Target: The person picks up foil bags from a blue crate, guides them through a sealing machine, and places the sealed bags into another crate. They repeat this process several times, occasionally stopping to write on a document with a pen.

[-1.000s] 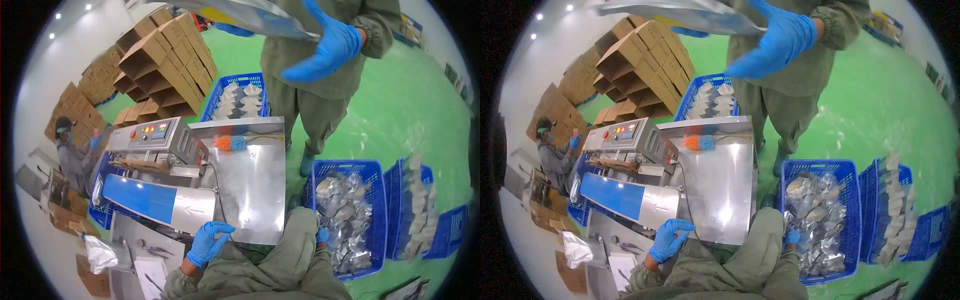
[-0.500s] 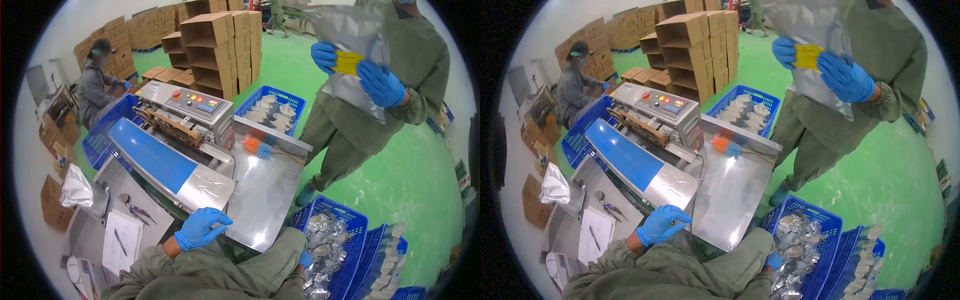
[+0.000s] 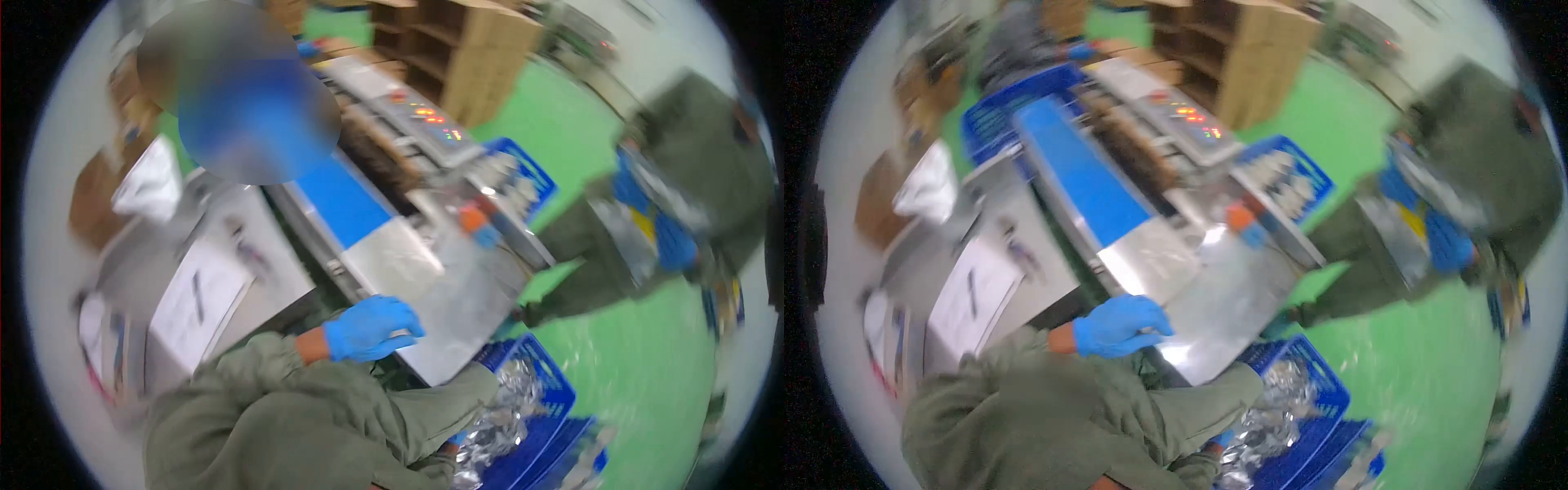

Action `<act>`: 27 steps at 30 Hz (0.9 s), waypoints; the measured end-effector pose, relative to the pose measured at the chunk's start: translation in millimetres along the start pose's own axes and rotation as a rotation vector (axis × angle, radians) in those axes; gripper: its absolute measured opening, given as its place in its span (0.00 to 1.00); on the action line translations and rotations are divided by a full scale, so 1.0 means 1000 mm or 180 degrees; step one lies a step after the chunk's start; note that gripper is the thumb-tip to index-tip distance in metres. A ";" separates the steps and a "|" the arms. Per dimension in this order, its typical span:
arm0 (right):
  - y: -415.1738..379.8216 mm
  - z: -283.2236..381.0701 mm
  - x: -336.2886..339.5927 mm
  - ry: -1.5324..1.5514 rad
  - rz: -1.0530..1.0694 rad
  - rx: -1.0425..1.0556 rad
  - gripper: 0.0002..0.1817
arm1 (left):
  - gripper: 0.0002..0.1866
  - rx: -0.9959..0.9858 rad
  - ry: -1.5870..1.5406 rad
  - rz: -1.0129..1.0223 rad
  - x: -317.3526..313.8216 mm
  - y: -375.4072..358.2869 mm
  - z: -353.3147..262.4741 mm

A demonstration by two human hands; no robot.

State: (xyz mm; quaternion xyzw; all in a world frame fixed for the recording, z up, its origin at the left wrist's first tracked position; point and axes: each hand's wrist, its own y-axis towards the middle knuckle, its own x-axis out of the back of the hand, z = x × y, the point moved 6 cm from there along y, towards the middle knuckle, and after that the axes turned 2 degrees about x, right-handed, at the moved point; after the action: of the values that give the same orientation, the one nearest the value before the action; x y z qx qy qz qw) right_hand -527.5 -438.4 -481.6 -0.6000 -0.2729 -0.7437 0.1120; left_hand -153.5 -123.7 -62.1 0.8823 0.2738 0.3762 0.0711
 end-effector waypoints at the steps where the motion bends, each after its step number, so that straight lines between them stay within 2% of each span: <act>1: -0.058 -0.025 0.011 0.0193 -0.0037 0.0256 0.12 | 0.08 -0.0011 0.0038 -0.0074 0.006 -0.005 0.002; 3: 0.006 -0.010 0.033 0.0585 0.0029 0.0649 0.12 | 0.08 0.0167 0.0056 -0.0158 0.017 -0.018 0.007; 5: 0.059 -0.034 0.060 0.0993 0.0039 0.0722 0.12 | 0.08 0.0389 0.0047 -0.0191 0.027 -0.032 0.017; 6: 0.057 -0.022 0.069 0.1177 -0.0013 0.0695 0.12 | 0.08 0.0393 -0.0010 -0.0262 0.031 -0.036 0.022; 7: 0.077 -0.002 0.137 0.1178 0.0001 0.0743 0.12 | 0.09 0.0351 -0.0051 -0.0336 0.034 -0.039 0.024; 8: 0.096 0.037 0.192 0.1081 0.1167 -0.0452 0.14 | 0.09 0.0387 -0.0062 -0.0401 0.037 -0.042 0.029; 9: 0.096 0.059 0.226 0.1045 0.1167 -0.0389 0.14 | 0.09 0.0380 -0.0258 -0.0413 0.036 -0.044 0.033; 11: 0.133 0.129 0.305 0.0789 0.0625 0.0641 0.15 | 0.09 0.0360 -0.0506 -0.0420 0.035 -0.045 0.036; 14: 0.124 0.211 0.426 0.0323 -0.0211 0.1884 0.16 | 0.11 0.0410 -0.0971 -0.0087 0.025 -0.033 0.035; 15: 0.132 0.245 0.451 0.1149 0.1116 0.0813 0.18 | 0.12 0.0407 -0.0822 -0.0121 0.026 -0.027 0.031; 16: 0.134 0.250 0.474 0.0682 0.0151 0.1752 0.19 | 0.13 0.0361 -0.0696 -0.0117 0.025 -0.019 0.027; 17: 0.124 0.267 0.509 -0.0229 -0.0719 0.1712 0.20 | 0.17 0.0106 -0.0913 -0.0004 0.022 -0.009 0.023; 18: 0.126 0.280 0.530 -0.0120 -0.1087 0.1916 0.22 | 0.21 -0.0019 -0.0954 -0.0086 0.023 0.002 0.019; 19: 0.134 0.291 0.546 0.0435 -0.0986 0.1831 0.23 | 0.24 -0.0139 -0.0992 -0.0182 0.027 0.011 0.011; 20: 0.140 0.295 0.554 0.1221 -0.1088 0.1839 0.19 | 0.28 -0.0295 -0.1110 -0.0369 0.037 0.018 0.001; 21: 0.150 0.293 0.548 0.1966 -0.0931 0.1462 0.18 | 0.32 -0.0427 -0.1202 -0.0581 0.051 0.024 -0.007; 22: 0.160 0.295 0.543 0.2733 -0.0784 0.1117 0.18 | 0.32 -0.0539 -0.1226 -0.0458 0.061 0.030 -0.016; 24: 0.169 0.336 0.543 0.2786 -0.0542 0.1263 0.18 | 0.33 -0.0607 -0.1103 -0.1047 0.097 0.033 -0.021; 26: 0.168 0.388 0.540 0.2258 -0.1249 0.2138 0.12 | 0.30 -0.0643 -0.1298 -0.1052 0.113 0.033 0.001; 27: 0.173 0.404 0.522 0.3869 -0.0211 0.1600 0.09 | 0.28 -0.0603 -0.1513 -0.1135 0.121 0.031 0.015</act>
State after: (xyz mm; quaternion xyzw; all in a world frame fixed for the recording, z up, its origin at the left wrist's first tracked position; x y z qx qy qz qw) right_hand -239.5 -279.2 116.1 -0.0200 -0.3448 -0.8667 0.3598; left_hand -61.4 -83.9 13.0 0.8731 0.3637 0.1648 0.2798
